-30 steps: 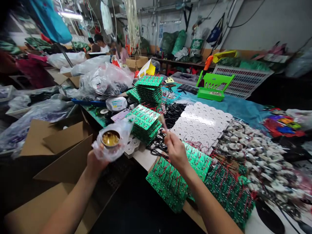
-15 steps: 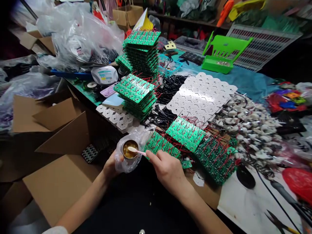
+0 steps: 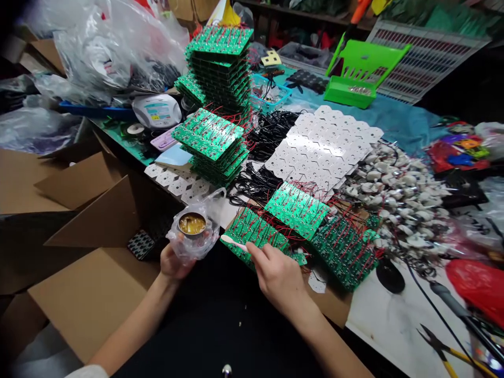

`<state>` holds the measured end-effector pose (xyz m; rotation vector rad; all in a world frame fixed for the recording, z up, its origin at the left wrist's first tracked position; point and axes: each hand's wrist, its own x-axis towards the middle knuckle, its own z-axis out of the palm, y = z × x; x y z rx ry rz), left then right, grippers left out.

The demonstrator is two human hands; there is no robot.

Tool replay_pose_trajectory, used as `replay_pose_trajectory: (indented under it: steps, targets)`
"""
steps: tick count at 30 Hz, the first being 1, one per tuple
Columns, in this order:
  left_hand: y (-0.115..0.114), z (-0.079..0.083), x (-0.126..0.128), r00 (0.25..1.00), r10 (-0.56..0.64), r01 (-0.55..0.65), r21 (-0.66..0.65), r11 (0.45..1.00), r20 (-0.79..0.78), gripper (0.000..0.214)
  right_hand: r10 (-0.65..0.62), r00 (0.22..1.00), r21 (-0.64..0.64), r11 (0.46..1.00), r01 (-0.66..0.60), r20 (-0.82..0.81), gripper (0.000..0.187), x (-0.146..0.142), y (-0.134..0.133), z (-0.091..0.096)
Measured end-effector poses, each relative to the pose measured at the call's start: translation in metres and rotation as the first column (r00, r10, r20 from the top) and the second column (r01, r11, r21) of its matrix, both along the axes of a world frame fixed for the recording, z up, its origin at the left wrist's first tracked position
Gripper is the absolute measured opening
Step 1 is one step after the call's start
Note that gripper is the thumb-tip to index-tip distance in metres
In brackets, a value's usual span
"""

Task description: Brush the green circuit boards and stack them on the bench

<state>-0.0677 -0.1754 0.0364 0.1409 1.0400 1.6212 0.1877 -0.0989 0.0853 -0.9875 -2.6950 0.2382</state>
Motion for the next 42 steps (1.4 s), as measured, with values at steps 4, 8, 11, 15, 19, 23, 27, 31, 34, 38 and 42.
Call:
replay_pose_trajectory:
  steps: [4,8,11,15,19,23,27,31,34,38,42]
  targets:
    - [0.001,0.001,0.006,0.999,0.009,-0.009,-0.001,1.000,0.037,0.044,-0.011,0.999,0.038,0.999,0.009,0.045,0.034,-0.008,-0.004,-0.006]
    - [0.003,0.006,0.005,0.999,0.022,-0.023,0.001,1.000,0.046,0.046,-0.012,0.999,0.046,0.999,0.009,0.052,0.033,-0.012,-0.007,-0.004]
    - [0.004,0.009,0.005,0.999,0.018,-0.018,0.003,1.000,0.028,0.046,0.001,0.997,0.100,0.995,-0.009,0.072,0.034,-0.013,-0.004,-0.006]
    - [0.003,0.011,0.006,1.000,-0.016,0.016,-0.001,1.000,-0.015,0.046,-0.152,0.983,0.226,0.966,0.126,0.102,0.035,-0.012,0.024,-0.009]
    - [0.001,0.009,0.004,1.000,-0.011,0.011,-0.011,1.000,0.003,0.047,-0.339,0.935,0.300,0.907,0.295,0.108,0.033,-0.006,0.048,-0.005]
    - [0.002,0.008,0.001,1.000,-0.014,0.014,-0.014,1.000,0.001,0.048,-0.196,0.979,0.264,0.948,0.176,0.052,0.033,0.001,0.025,0.003]
    - [0.005,0.010,0.001,0.998,0.007,-0.005,-0.035,0.999,0.055,0.046,-0.012,0.996,0.186,0.983,-0.005,0.088,0.035,0.004,-0.009,0.005]
    - [0.007,0.010,0.003,0.997,-0.008,0.011,-0.044,0.999,0.071,0.045,-0.058,0.989,0.202,0.979,0.029,0.138,0.036,0.007,0.000,0.001]
    - [0.007,0.011,0.003,0.999,-0.024,0.026,-0.026,0.999,0.046,0.045,-0.203,0.972,0.246,0.954,0.168,0.122,0.035,0.012,0.025,-0.003]
    - [0.008,0.012,0.002,0.999,-0.001,0.001,-0.019,1.000,0.038,0.043,-0.293,0.953,0.282,0.924,0.260,0.079,0.034,0.017,0.036,0.001]
    - [0.011,0.013,0.004,0.999,0.028,-0.027,-0.051,0.998,0.022,0.044,-0.132,0.990,0.246,0.962,0.117,0.043,0.035,0.020,0.008,0.012]
